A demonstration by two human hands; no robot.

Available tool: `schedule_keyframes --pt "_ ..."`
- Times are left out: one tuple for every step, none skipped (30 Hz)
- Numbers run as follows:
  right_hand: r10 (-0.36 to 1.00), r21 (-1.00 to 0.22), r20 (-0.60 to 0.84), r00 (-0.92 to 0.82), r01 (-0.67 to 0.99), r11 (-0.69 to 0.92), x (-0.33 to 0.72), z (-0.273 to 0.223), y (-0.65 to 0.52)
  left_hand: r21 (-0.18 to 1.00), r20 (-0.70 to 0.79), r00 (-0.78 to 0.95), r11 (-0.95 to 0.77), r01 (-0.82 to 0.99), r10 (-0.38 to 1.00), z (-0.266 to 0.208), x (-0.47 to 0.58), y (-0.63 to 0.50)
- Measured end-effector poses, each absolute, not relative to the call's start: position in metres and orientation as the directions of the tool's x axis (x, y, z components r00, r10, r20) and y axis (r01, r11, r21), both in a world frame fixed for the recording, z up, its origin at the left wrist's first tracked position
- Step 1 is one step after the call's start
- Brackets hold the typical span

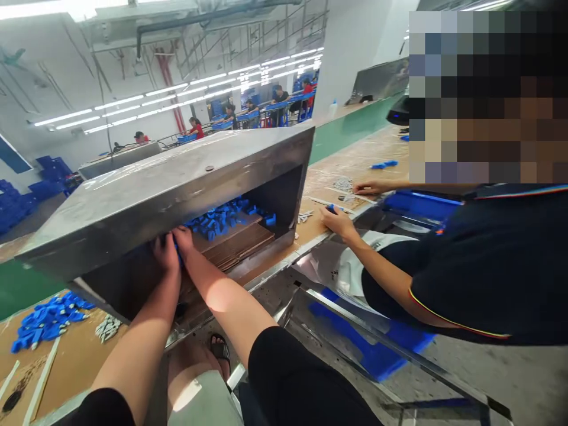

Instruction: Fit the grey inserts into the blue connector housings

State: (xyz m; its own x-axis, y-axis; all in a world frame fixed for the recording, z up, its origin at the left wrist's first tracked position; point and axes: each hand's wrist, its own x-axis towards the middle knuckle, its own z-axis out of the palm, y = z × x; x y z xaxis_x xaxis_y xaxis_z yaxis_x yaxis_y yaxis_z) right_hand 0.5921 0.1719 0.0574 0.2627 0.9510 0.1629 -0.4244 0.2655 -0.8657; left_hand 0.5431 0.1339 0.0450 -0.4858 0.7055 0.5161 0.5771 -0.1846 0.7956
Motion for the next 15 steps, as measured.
schedule_keyframes --pt "0.952 -0.856 0.148 0.269 -0.446 0.259 0.593 0.062 0.168 0.805 0.533 -0.500 -0.228 0.547 0.683 0.046 0.546 0.130" --pt "0.951 -0.846 0.140 0.277 -0.465 0.260 0.595 0.066 0.161 0.819 0.541 -0.515 -0.278 0.502 0.665 0.047 0.550 0.126" --pt "0.948 -0.837 0.138 0.286 -0.479 0.266 0.597 0.070 0.153 0.834 0.539 -0.526 -0.330 0.442 0.657 0.049 0.554 0.120" --pt "0.943 -0.825 0.141 0.301 -0.491 0.279 0.601 0.074 0.143 0.845 0.532 -0.523 -0.380 0.376 0.666 0.051 0.559 0.112" --pt "0.934 -0.811 0.148 0.324 -0.501 0.302 0.605 0.076 0.129 0.851 0.526 -0.501 -0.421 0.315 0.687 0.054 0.563 0.102" --pt "0.923 -0.797 0.155 0.353 -0.508 0.328 0.610 0.078 0.114 0.851 0.525 -0.466 -0.457 0.260 0.712 0.056 0.567 0.090" --pt "0.903 -0.776 0.163 0.396 -0.514 0.365 0.615 0.079 0.095 0.843 0.536 -0.420 -0.493 0.215 0.733 0.059 0.571 0.075" --pt "0.880 -0.756 0.167 0.445 -0.515 0.403 0.621 0.079 0.075 0.828 0.559 -0.366 -0.529 0.189 0.744 0.062 0.574 0.058" --pt "0.859 -0.745 0.164 0.485 -0.509 0.430 0.625 0.079 0.054 0.807 0.588 -0.316 -0.564 0.174 0.744 0.064 0.576 0.040" --pt "0.831 -0.734 0.156 0.534 -0.499 0.460 0.628 0.079 0.031 0.783 0.621 -0.267 -0.597 0.174 0.737 0.067 0.577 0.021" --pt "0.806 -0.732 0.146 0.574 -0.485 0.478 0.630 0.079 0.007 0.756 0.654 -0.216 -0.628 0.182 0.725 0.069 0.576 0.000" --pt "0.783 -0.732 0.138 0.606 -0.470 0.493 0.629 0.079 -0.016 0.732 0.681 -0.166 -0.655 0.188 0.713 0.070 0.573 -0.020" --pt "0.752 -0.726 0.142 0.644 -0.448 0.521 0.625 0.080 -0.039 0.712 0.701 -0.123 -0.678 0.184 0.703 0.072 0.569 -0.040" --pt "0.735 -0.717 0.166 0.658 -0.431 0.548 0.619 0.082 -0.062 0.690 0.723 -0.096 -0.704 0.168 0.685 0.074 0.562 -0.060" --pt "0.724 -0.707 0.201 0.660 -0.413 0.574 0.611 0.085 -0.083 0.665 0.746 -0.096 -0.732 0.147 0.659 0.076 0.554 -0.078"
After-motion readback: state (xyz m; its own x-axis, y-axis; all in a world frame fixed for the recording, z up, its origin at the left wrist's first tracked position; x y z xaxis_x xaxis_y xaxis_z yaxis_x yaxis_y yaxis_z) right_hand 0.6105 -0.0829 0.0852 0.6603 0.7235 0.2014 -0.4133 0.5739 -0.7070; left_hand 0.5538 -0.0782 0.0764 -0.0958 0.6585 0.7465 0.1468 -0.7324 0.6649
